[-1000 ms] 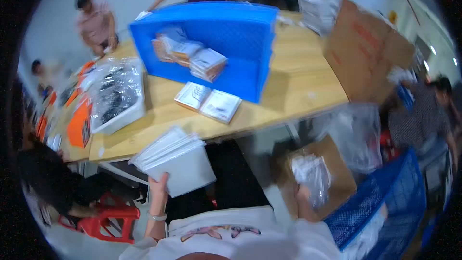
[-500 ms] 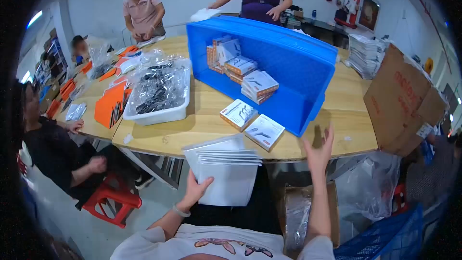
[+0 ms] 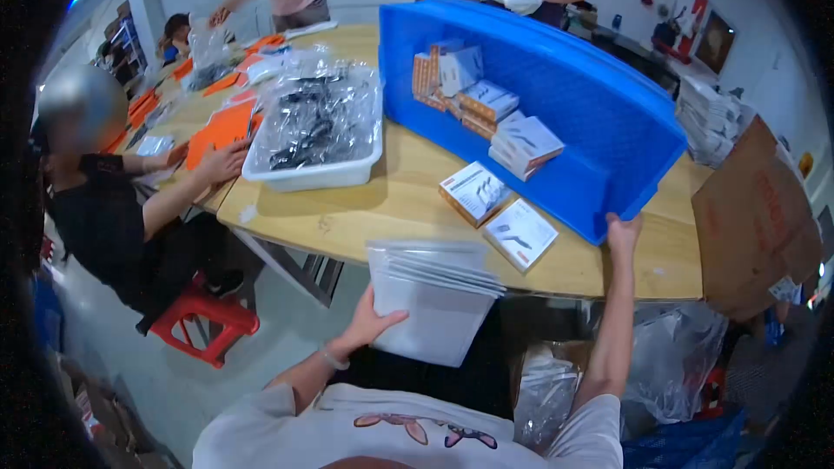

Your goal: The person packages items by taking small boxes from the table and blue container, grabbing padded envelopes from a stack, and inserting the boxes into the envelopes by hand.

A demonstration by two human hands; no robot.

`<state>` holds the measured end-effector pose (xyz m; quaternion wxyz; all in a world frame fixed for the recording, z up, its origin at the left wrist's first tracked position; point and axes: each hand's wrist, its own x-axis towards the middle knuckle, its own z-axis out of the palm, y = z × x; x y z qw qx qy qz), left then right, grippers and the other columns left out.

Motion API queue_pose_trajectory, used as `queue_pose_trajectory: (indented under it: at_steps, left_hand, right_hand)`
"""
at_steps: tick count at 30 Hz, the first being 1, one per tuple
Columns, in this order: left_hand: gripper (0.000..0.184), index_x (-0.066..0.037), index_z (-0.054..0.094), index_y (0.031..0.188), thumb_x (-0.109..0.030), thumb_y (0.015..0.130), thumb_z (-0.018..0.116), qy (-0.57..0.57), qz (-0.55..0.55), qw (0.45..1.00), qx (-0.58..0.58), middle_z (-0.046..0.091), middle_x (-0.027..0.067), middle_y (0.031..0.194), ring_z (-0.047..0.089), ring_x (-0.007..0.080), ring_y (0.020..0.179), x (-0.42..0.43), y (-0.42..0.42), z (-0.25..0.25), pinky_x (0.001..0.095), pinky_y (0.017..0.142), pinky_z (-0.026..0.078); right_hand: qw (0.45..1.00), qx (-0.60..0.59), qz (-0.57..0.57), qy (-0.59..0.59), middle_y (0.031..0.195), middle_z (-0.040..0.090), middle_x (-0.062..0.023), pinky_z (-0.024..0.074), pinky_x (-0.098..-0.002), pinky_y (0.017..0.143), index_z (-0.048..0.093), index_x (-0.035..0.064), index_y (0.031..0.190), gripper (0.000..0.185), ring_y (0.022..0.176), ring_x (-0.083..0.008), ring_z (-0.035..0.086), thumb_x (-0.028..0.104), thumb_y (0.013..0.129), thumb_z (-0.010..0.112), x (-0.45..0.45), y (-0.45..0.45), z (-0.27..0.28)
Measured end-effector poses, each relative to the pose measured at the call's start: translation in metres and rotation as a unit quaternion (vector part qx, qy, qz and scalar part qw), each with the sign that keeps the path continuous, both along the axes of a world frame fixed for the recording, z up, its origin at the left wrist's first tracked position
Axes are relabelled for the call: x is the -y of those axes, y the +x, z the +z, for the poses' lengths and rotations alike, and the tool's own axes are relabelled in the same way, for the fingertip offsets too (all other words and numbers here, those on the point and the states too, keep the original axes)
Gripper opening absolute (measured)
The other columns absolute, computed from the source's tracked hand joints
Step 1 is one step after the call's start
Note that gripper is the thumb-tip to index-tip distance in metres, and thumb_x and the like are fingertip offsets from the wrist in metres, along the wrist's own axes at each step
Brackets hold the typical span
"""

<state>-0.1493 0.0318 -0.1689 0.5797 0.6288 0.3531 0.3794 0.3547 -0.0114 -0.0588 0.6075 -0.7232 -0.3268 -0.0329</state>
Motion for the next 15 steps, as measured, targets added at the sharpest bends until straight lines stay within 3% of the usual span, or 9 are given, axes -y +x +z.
queue_pose_trajectory:
  at_steps: [2,4,6,10,12,14,15]
  left_hand:
    - [0.073,0.003,0.043,0.132,-0.015,0.073,0.081,0.002,-0.008,1.0,0.001,0.061,0.0192,0.116,0.063,0.0265,0.101,-0.012,0.002,-0.007,0.035,0.089,0.051]
    - [0.073,0.002,0.043,0.133,-0.014,0.073,0.081,0.096,-0.005,0.995,-0.021,0.061,0.0175,0.117,0.063,0.0264,0.101,-0.013,0.003,-0.006,0.035,0.089,0.05]
    - [0.073,0.002,0.044,0.133,-0.014,0.073,0.081,0.086,0.012,0.996,-0.01,0.062,0.0173,0.117,0.063,0.0265,0.101,-0.012,0.014,-0.003,0.0351,0.089,0.05]
    - [0.071,0.001,0.047,0.132,-0.014,0.072,0.081,0.075,0.046,0.996,0.019,0.061,0.0176,0.12,0.062,0.0272,0.103,-0.013,0.005,0.006,0.0348,0.089,0.049]
    - [0.069,0.001,0.049,0.131,-0.014,0.072,0.081,0.079,0.012,0.996,0.039,0.06,0.0186,0.123,0.062,0.0273,0.104,-0.017,-0.003,0.024,0.034,0.089,0.049]
    - [0.066,0.0,0.054,0.129,-0.015,0.07,0.08,0.19,-0.021,0.981,-0.016,0.055,0.0205,0.131,0.057,0.0287,0.115,-0.023,-0.024,0.06,0.035,0.097,0.045]
    - [0.064,-0.001,0.057,0.127,-0.017,0.069,0.08,0.223,-0.001,0.975,-0.009,0.049,0.02,0.138,0.053,0.0286,0.121,-0.033,-0.028,0.074,0.0357,0.101,0.042]
  right_hand:
    - [1.0,-0.006,0.02,0.0,0.085,0.066,-0.0145,0.0499,-0.0348,0.068,0.063,-0.0045,0.102,0.035,0.071,-0.025,0.059,0.0,0.069,0.057,0.001,0.013,0.0]
    - [0.999,-0.017,0.038,0.013,0.09,0.067,-0.0149,0.0498,-0.0349,0.069,0.063,-0.0041,0.105,0.035,0.075,-0.0258,0.06,-0.001,0.07,0.058,0.014,0.021,0.005]
    - [0.994,-0.022,0.103,0.019,0.1,0.067,-0.0154,0.0502,-0.0355,0.074,0.061,-0.004,0.113,0.037,0.08,-0.0267,0.062,0.0,0.076,0.06,0.02,0.068,-0.013]
    - [0.989,-0.069,0.131,0.019,0.107,0.066,-0.0163,0.0498,-0.0374,0.081,0.055,-0.0035,0.123,0.042,0.087,-0.029,0.063,0.005,0.083,0.063,0.025,0.032,0.012]
    - [0.992,0.032,-0.035,0.115,0.133,0.052,-0.0209,0.0423,-0.0418,0.1,0.045,-0.0025,0.135,0.054,0.116,-0.0339,0.054,0.011,0.087,0.065,0.031,0.004,0.016]
    - [0.956,0.258,-0.116,0.075,0.141,0.044,-0.0194,0.0358,-0.0436,0.107,0.044,-0.0008,0.136,0.058,0.128,-0.0347,0.044,0.01,0.084,0.067,0.044,-0.059,0.009]
    - [0.951,0.303,-0.011,0.059,0.142,0.043,-0.0174,0.0316,-0.0433,0.11,0.046,0.0011,0.135,0.062,0.131,-0.0351,0.041,0.01,0.079,0.07,0.047,-0.087,0.005]
